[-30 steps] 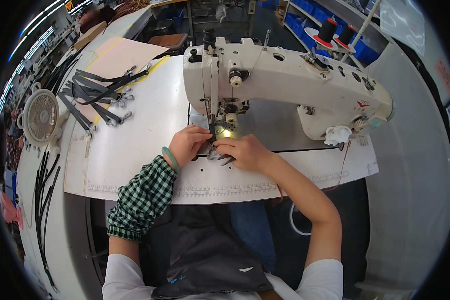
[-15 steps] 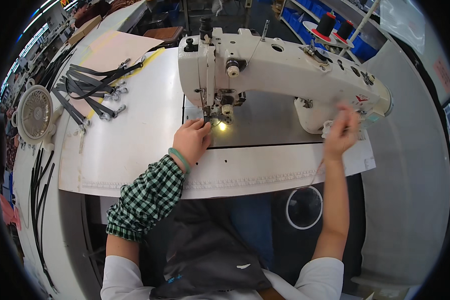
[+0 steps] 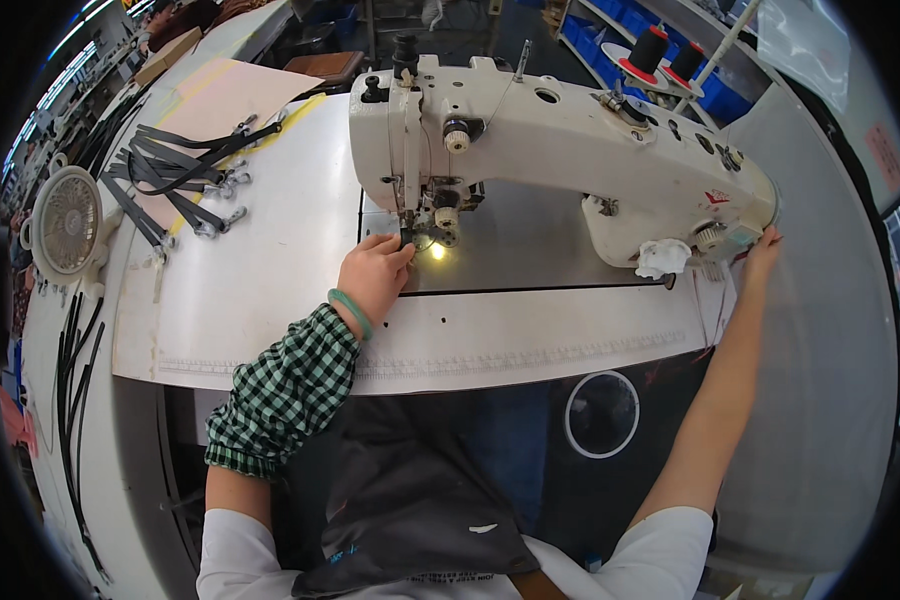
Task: The person operates an industrial sewing machine to stitch long black straps. They feed the straps under the presser foot, guide them through the machine, and trim the excess thread after each stitch. The process is repeated for multiple straps in a continuous workflow.
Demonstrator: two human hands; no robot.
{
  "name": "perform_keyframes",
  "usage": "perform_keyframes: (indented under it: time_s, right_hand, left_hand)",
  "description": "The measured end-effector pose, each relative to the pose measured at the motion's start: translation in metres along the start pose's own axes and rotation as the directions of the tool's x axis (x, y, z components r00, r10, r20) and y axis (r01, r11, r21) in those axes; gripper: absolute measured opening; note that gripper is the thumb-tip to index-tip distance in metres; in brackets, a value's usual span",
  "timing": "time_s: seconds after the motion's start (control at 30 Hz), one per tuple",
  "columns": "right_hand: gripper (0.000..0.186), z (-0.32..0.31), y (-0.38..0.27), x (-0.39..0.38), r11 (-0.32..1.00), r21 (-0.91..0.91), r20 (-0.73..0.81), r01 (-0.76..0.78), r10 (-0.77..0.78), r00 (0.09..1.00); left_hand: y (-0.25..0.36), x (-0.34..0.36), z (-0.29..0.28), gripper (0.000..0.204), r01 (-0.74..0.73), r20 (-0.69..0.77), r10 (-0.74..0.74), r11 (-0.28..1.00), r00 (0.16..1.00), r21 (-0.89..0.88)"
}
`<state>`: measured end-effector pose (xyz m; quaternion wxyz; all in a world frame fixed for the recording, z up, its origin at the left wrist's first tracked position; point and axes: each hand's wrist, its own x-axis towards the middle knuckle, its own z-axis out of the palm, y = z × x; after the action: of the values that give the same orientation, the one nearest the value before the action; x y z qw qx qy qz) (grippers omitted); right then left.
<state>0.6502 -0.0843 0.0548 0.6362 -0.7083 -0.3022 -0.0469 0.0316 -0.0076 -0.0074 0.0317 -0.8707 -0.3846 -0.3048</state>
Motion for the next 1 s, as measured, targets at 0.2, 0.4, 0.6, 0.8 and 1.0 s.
perform_keyframes:
  time_s: [0.2, 0.4, 0.6, 0.8, 1.0]
  right_hand:
    - [0.047, -0.001, -0.002, -0.006, 0.987, -0.144, -0.113, 0.071, -0.088, 0.99]
    - [0.049, 0.005, -0.068, 0.016, 0.83, -0.515, 0.086, 0.215, -0.2, 0.976]
    - [0.05, -0.004, -0.024, 0.013, 0.982, -0.158, 0.058, -0.104, 0.114, 0.992]
    - [0.05, 0.011, -0.001, -0.017, 0.988, -0.151, -0.117, 0.005, -0.022, 0.993]
    - [0.049, -0.006, -0.048, 0.032, 0.806, -0.497, 0.059, 0.322, -0.339, 0.939]
  left_hand:
    - [0.0, 0.005, -0.001, 0.011, -0.009, 0.039, 0.008, 1.0, 0.999, 0.008]
    - [-0.003, 0.002, 0.0, 0.016, -0.015, 0.028, 0.014, 0.998, 1.0, 0.057]
    - [-0.004, 0.002, 0.005, 0.014, -0.014, 0.015, 0.014, 1.0, 1.0, 0.02]
    - [-0.005, 0.004, -0.002, 0.013, -0.027, 0.042, 0.025, 0.999, 0.999, 0.039]
    - [-0.006, 0.005, 0.0, 0.019, -0.044, 0.05, 0.041, 0.997, 0.998, 0.069]
